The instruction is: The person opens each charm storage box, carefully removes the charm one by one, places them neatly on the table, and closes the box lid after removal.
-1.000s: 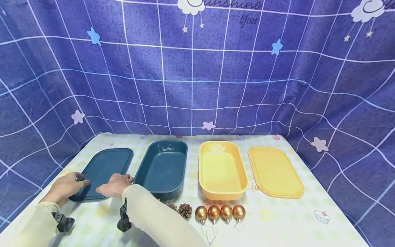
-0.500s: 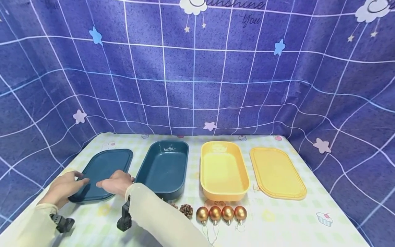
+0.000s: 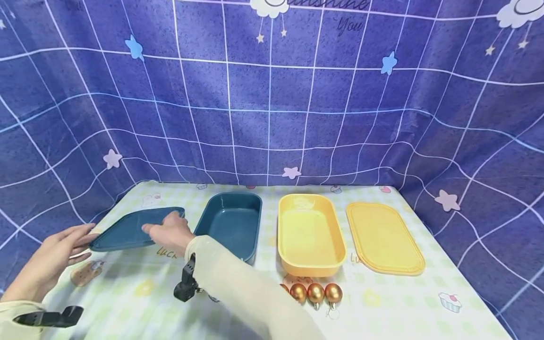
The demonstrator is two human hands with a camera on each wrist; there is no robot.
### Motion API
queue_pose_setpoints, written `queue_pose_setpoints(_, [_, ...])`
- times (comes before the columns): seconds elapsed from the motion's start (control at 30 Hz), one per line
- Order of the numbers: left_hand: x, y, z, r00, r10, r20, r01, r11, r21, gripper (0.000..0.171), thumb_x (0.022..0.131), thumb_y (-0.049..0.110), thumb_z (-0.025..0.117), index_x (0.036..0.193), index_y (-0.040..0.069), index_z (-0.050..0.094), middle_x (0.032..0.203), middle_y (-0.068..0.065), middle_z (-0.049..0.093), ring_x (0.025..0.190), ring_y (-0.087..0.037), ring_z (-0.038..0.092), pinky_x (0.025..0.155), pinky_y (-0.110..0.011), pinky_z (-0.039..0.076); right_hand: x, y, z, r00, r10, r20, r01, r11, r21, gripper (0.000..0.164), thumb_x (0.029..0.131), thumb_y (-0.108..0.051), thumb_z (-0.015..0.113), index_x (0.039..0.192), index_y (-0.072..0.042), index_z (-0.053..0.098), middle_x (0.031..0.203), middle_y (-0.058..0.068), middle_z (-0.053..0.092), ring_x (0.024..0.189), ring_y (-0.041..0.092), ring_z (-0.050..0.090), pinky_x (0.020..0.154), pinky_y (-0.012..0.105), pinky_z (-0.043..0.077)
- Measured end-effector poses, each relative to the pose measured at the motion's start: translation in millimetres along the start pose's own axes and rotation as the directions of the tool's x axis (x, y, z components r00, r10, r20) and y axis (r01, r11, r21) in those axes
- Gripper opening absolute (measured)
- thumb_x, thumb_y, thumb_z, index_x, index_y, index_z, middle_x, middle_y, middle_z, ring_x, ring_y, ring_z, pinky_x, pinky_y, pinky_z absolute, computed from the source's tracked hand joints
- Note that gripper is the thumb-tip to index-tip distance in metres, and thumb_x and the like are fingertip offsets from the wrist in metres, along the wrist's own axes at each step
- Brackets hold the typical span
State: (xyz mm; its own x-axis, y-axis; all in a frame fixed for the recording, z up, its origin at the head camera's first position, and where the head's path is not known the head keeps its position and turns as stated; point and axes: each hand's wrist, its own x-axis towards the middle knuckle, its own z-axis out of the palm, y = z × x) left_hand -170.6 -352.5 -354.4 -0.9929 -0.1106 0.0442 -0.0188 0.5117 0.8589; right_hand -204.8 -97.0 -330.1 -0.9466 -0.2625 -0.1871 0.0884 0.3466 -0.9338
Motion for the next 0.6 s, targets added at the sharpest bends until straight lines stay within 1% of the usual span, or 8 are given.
queue_pose_setpoints(0.07, [-3.5,2.4,0.7,0.999,0.039,-0.027,-0.041,0.997,-0.062,0.058,0.109,0.041,0.032,0.150,0.000,0.035,0.098,0.036,0.058,0.088,0.020,0.055,0.072,-0.012,0.055,-1.5,-1.9,-6.8,1.000,-0.025,-0.007,0.025,0.999,0.033,0.032,0.095,-0.039,0.067,0.107,-0.014,0.050,0.098,0.005,0.058,0.093,0.020,0.056,0.087,0.040,0.049])
queue_pose_setpoints(0.1, [-5.3,3.7,2.0,0.997,0.059,-0.050,-0.063,0.995,-0.077,0.058,0.109,0.042,0.032,0.151,0.002,0.035,0.098,0.039,0.055,0.089,0.020,0.055,0.072,-0.011,0.055,-2.7,-2.7,-9.6,0.999,-0.043,-0.012,0.043,0.998,0.049,0.032,0.096,-0.041,0.065,0.106,-0.015,0.050,0.098,0.004,0.058,0.093,0.019,0.055,0.086,0.039,0.049])
queue_pose_setpoints(0.2, [-7.6,8.5,7.3,0.985,0.103,-0.140,-0.120,0.985,-0.123,0.059,0.108,0.044,0.034,0.153,0.006,0.036,0.102,0.039,0.054,0.094,0.022,0.053,0.074,-0.006,0.052,-5.6,-5.5,-16.5,0.995,-0.093,-0.040,0.096,0.992,0.085,0.033,0.099,-0.047,0.058,0.110,-0.017,0.049,0.097,0.001,0.065,0.098,0.018,0.058,0.090,0.037,0.048])
queue_pose_setpoints(0.3, [-9.9,12.4,13.2,0.967,0.151,-0.207,-0.192,0.962,-0.194,0.056,0.109,0.043,0.032,0.156,0.015,0.035,0.128,0.028,0.060,0.109,0.018,0.052,0.080,-0.002,0.046,-8.7,-9.3,-22.3,0.990,-0.132,-0.052,0.137,0.985,0.106,0.040,0.101,-0.053,0.049,0.122,-0.019,0.047,0.095,0.003,0.076,0.110,0.018,0.063,0.098,0.038,0.048])
queue_pose_setpoints(0.37, [-12.8,15.2,16.2,0.948,0.187,-0.259,-0.229,0.962,-0.146,0.053,0.109,0.043,0.029,0.158,0.023,0.031,0.146,0.025,0.050,0.125,0.016,0.045,0.094,-0.002,0.041,-10.4,-11.8,-25.4,0.987,-0.144,-0.071,0.152,0.980,0.129,0.045,0.101,-0.056,0.045,0.129,-0.020,0.044,0.100,0.006,0.077,0.114,0.021,0.066,0.100,0.038,0.048])
queue_pose_setpoints(0.47, [-17.0,22.2,20.9,0.906,0.237,-0.350,-0.243,0.970,0.028,0.048,0.110,0.042,0.025,0.157,0.035,0.030,0.155,0.029,0.034,0.134,0.018,0.033,0.115,-0.009,0.027,-12.1,-14.4,-28.9,0.981,-0.155,-0.114,0.175,0.966,0.193,0.049,0.101,-0.055,0.044,0.135,-0.019,0.041,0.113,0.014,0.072,0.111,0.026,0.069,0.100,0.039,0.049])
queue_pose_setpoints(0.53, [-19.2,27.2,24.1,0.870,0.267,-0.414,-0.230,0.963,0.138,0.045,0.110,0.040,0.028,0.155,0.040,0.033,0.155,0.032,0.034,0.133,0.021,0.030,0.120,-0.010,0.021,-13.4,-15.1,-31.1,0.977,-0.164,-0.133,0.193,0.949,0.251,0.050,0.102,-0.053,0.044,0.137,-0.018,0.039,0.126,0.016,0.066,0.113,0.031,0.069,0.101,0.040,0.050])
queue_pose_setpoints(0.6, [-21.2,32.8,27.2,0.841,0.299,-0.451,-0.255,0.954,0.158,0.045,0.109,0.036,0.035,0.154,0.040,0.035,0.154,0.030,0.038,0.131,0.024,0.032,0.117,-0.006,0.023,-15.2,-15.7,-34.0,0.974,-0.179,-0.137,0.215,0.924,0.316,0.047,0.103,-0.051,0.044,0.133,-0.016,0.039,0.127,0.018,0.063,0.117,0.032,0.067,0.100,0.041,0.052])
